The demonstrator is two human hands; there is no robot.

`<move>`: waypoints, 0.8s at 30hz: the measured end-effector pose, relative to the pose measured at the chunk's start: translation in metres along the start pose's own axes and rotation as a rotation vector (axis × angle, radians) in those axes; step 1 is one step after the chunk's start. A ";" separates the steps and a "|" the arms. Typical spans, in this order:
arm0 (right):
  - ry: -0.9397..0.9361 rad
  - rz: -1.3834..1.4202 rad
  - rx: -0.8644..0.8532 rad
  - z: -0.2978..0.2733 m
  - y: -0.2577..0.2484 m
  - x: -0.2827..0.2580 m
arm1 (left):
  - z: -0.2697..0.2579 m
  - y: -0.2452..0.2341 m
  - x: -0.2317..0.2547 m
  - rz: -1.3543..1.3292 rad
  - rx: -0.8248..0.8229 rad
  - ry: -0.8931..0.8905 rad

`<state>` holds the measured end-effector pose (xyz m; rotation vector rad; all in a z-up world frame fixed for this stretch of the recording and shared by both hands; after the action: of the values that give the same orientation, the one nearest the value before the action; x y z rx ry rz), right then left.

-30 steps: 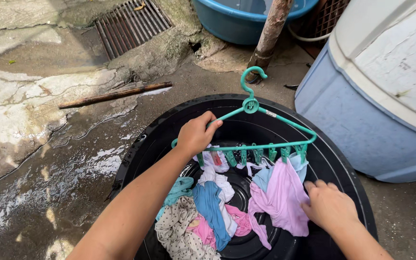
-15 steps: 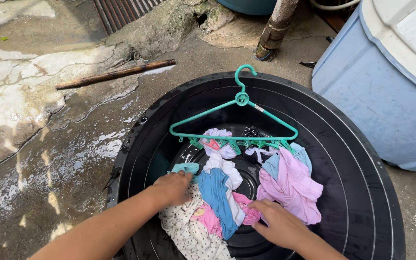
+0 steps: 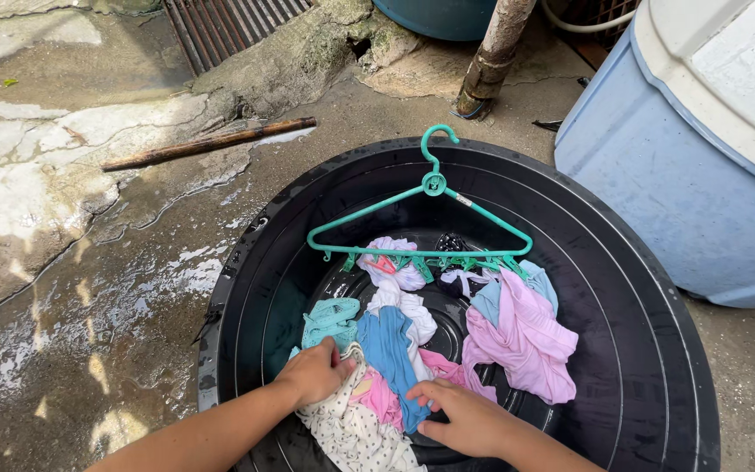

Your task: The person picks up small clothing items from a basin and attaches them to individual clips on a green plastic hanger by hand.

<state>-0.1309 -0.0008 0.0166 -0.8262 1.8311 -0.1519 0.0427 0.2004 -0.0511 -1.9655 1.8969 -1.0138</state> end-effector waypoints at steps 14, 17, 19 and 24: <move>0.026 0.078 0.092 -0.014 -0.008 0.001 | -0.002 0.001 0.020 0.367 -0.192 0.341; -0.112 0.210 0.221 -0.008 -0.019 -0.007 | -0.034 -0.031 0.059 0.156 -0.273 0.549; -0.185 0.442 0.269 -0.003 -0.025 -0.014 | -0.062 -0.060 0.091 -0.140 -0.405 0.648; -0.148 0.893 0.429 0.005 -0.050 -0.048 | -0.119 -0.127 0.156 -0.494 -0.253 0.943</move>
<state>-0.0948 -0.0079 0.0755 0.2991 1.7727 0.0907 0.0588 0.1051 0.1618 -2.4109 2.0156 -2.2534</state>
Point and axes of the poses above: each hand's wrist, its own z-axis towards the middle knuckle, its own y-axis out of the palm, x = y × z, the point moved 4 cm from there along z, towards the middle knuckle, and after that the axes turned 10 degrees about -y, right-handed, at the moved point
